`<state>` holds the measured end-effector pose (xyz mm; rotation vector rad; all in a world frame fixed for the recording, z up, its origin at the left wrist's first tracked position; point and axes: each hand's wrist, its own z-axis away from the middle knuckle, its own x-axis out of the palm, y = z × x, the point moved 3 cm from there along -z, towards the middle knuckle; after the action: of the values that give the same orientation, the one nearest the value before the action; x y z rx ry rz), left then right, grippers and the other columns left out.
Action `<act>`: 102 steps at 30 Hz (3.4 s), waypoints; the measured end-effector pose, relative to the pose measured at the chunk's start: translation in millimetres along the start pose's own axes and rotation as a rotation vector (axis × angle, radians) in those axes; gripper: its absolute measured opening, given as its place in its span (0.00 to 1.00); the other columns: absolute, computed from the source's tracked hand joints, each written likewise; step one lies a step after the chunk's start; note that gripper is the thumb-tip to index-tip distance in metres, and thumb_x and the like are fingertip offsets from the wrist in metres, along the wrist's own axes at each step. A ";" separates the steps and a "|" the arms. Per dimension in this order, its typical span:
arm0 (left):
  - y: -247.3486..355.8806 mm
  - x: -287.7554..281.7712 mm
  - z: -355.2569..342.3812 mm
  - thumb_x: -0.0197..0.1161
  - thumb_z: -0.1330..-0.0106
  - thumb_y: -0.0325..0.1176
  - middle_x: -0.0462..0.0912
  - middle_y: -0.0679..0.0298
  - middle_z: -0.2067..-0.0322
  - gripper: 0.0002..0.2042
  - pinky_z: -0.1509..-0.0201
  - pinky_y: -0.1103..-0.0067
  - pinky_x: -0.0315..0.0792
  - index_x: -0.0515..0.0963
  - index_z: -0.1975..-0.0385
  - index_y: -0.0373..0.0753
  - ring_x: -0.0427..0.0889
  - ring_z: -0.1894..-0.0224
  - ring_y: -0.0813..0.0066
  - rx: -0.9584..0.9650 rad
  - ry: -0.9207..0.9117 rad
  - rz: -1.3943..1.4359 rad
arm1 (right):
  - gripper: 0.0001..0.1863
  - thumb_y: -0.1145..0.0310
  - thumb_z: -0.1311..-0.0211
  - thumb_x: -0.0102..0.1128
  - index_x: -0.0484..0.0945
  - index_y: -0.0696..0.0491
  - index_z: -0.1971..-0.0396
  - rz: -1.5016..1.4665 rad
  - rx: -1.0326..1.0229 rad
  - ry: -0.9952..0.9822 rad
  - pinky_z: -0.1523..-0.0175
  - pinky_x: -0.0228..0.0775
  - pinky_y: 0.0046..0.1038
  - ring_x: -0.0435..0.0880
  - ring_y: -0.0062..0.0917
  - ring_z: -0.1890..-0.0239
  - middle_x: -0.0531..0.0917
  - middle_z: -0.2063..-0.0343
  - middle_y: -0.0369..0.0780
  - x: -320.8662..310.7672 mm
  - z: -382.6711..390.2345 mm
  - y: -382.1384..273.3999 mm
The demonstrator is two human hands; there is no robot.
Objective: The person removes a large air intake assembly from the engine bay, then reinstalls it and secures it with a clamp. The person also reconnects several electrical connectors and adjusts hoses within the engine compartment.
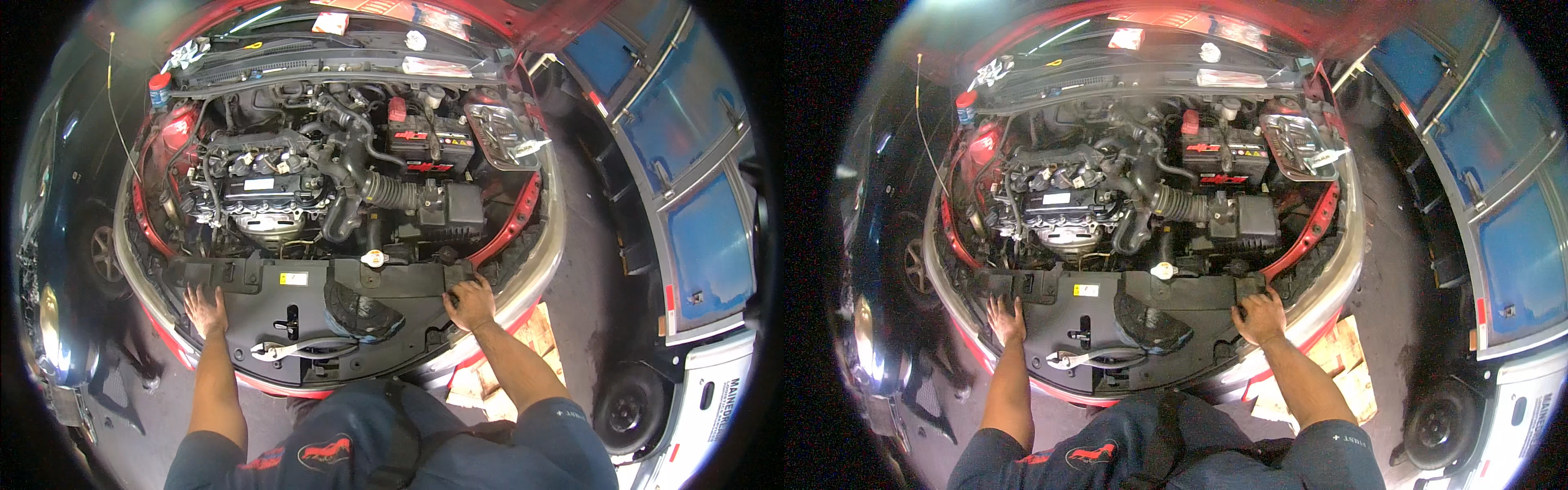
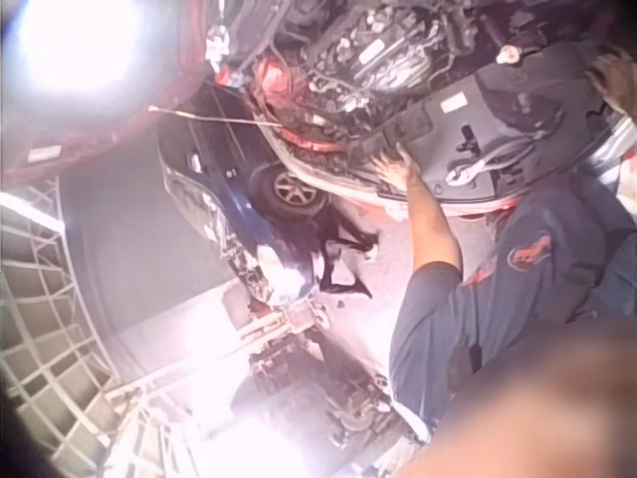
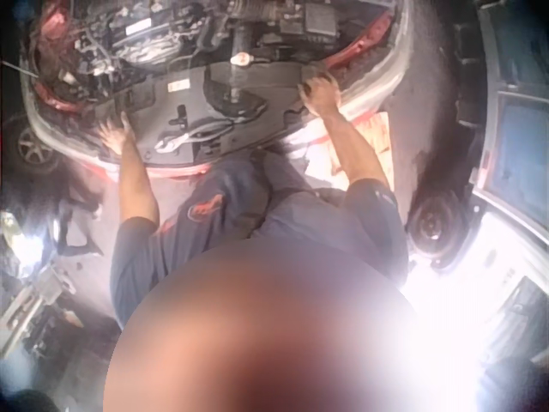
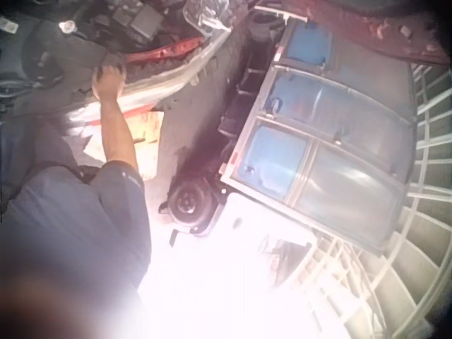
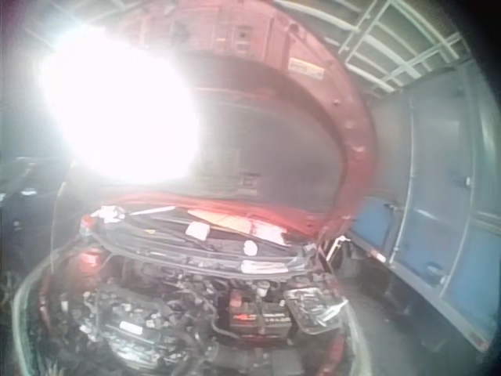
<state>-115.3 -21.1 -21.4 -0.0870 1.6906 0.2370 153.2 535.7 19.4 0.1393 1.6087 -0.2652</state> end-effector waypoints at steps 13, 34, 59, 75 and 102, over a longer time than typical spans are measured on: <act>0.7 -1.0 -0.5 0.47 0.28 0.64 0.53 0.58 0.24 0.36 0.19 0.66 0.40 0.64 0.30 0.43 0.45 0.21 0.59 -0.023 -0.033 -0.056 | 0.23 0.48 0.29 0.45 0.83 0.48 0.52 0.052 0.036 -0.238 0.24 0.47 0.40 0.80 0.28 0.44 0.85 0.53 0.38 -13.2 -4.3 -5.8; 2.2 -5.3 1.1 0.49 0.29 0.63 0.52 0.57 0.24 0.37 0.19 0.65 0.38 0.63 0.30 0.41 0.44 0.21 0.59 -0.012 -0.042 0.012 | 0.17 0.52 0.35 0.53 0.86 0.48 0.63 0.054 -0.002 -0.055 0.27 0.53 0.42 0.82 0.29 0.51 0.85 0.63 0.38 -1.9 -1.7 -2.7; -3.1 2.4 -3.5 0.46 0.29 0.64 0.54 0.58 0.25 0.38 0.20 0.63 0.42 0.63 0.30 0.39 0.45 0.22 0.59 -0.012 -0.045 -0.074 | 0.19 0.51 0.34 0.52 0.84 0.48 0.63 0.028 0.002 -0.086 0.28 0.54 0.40 0.82 0.30 0.50 0.86 0.61 0.38 -7.9 -0.7 -4.1; -2.8 2.3 -2.7 0.48 0.30 0.63 0.53 0.57 0.25 0.38 0.19 0.64 0.40 0.64 0.30 0.39 0.46 0.22 0.58 -0.015 -0.030 -0.030 | 0.23 0.48 0.31 0.47 0.84 0.49 0.59 0.077 0.015 -0.145 0.26 0.51 0.40 0.81 0.30 0.46 0.85 0.56 0.39 -3.0 -2.0 -2.4; 1.4 -2.5 -0.3 0.48 0.30 0.64 0.54 0.58 0.25 0.36 0.19 0.65 0.39 0.65 0.30 0.43 0.45 0.22 0.60 -0.002 -0.013 -0.036 | 0.21 0.50 0.31 0.49 0.84 0.49 0.59 0.034 0.019 -0.147 0.25 0.49 0.40 0.81 0.29 0.49 0.85 0.58 0.38 -4.4 -4.2 -3.8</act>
<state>-115.6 -20.1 -18.8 -0.1173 1.6741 0.2120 148.4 533.4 24.2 0.1581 1.4575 -0.2580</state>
